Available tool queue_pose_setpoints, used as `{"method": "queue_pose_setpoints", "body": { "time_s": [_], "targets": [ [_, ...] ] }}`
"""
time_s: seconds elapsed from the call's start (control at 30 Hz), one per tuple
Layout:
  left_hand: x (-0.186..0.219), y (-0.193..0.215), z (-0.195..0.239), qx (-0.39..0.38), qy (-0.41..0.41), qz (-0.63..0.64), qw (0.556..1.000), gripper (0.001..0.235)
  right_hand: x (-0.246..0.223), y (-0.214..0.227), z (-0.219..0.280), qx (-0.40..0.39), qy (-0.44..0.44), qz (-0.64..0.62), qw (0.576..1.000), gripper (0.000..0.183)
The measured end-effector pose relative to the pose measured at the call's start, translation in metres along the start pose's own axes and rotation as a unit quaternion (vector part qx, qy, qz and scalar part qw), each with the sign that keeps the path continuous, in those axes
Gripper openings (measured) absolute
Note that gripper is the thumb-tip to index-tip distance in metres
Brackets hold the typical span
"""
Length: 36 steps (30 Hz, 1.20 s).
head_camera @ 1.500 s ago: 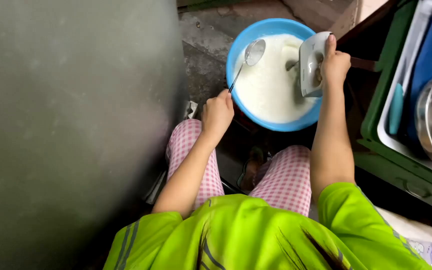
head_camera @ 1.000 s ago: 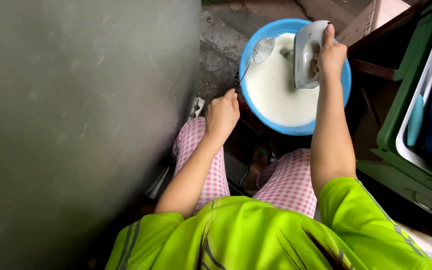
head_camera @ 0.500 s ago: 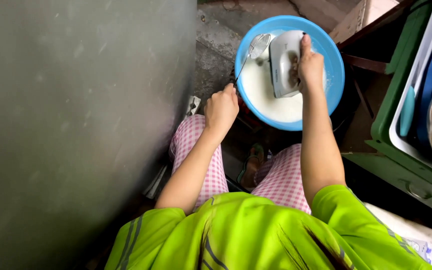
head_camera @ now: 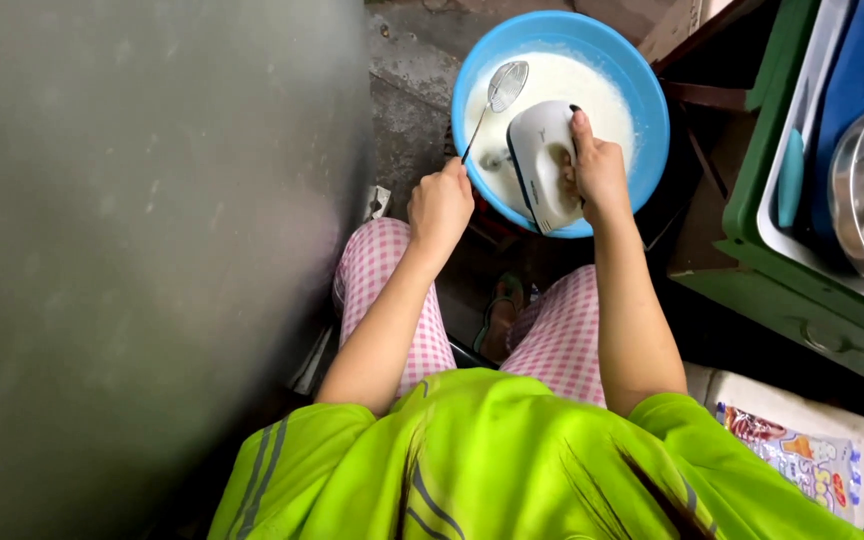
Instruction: A person sitting on a stool uses a hand mixer and a ladle to stir a white liquid mixture in a blue bowl.
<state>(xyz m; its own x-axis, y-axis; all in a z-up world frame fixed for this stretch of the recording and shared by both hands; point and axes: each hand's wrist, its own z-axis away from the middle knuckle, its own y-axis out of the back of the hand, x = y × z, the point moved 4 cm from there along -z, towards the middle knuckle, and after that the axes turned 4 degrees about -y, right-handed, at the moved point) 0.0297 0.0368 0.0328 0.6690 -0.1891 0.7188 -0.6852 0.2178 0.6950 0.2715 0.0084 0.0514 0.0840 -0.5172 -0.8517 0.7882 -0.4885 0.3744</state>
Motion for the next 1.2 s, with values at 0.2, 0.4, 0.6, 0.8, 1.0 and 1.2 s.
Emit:
{"method": "queue_pose_setpoints", "body": {
  "time_s": [0.2, 0.4, 0.6, 0.8, 1.0, 1.2],
  "targets": [
    [0.002, -0.007, 0.004, -0.011, -0.008, -0.006, 1.000, 0.039, 0.004, 0.031, 0.033, -0.010, -0.009, 0.002, 1.000, 0.064],
    [0.000, -0.007, -0.001, 0.003, -0.035, 0.019, 0.999, 0.039, 0.025, 0.065, 0.028, 0.021, -0.001, 0.000, 1.000, 0.055],
    [-0.024, -0.024, -0.009, 0.037, -0.057, 0.040, 0.997, 0.038, 0.049, 0.095, 0.005, 0.093, 0.015, 0.070, 0.993, 0.061],
    [-0.042, -0.041, -0.022, 0.064, -0.080, 0.051, 0.993, 0.037, 0.067, 0.115, -0.040, 0.180, 0.045, 0.105, 0.977, 0.061],
    [-0.055, -0.065, -0.034, 0.114, -0.120, 0.025, 0.986, 0.035, 0.004, 0.097, -0.028, 0.200, -0.004, 0.131, 0.971, 0.070],
    [-0.051, -0.064, -0.037, 0.081, -0.112, 0.052, 0.989, 0.039, -0.020, 0.090, -0.075, 0.203, 0.005, 0.133, 0.970, 0.072]
  ]
}}
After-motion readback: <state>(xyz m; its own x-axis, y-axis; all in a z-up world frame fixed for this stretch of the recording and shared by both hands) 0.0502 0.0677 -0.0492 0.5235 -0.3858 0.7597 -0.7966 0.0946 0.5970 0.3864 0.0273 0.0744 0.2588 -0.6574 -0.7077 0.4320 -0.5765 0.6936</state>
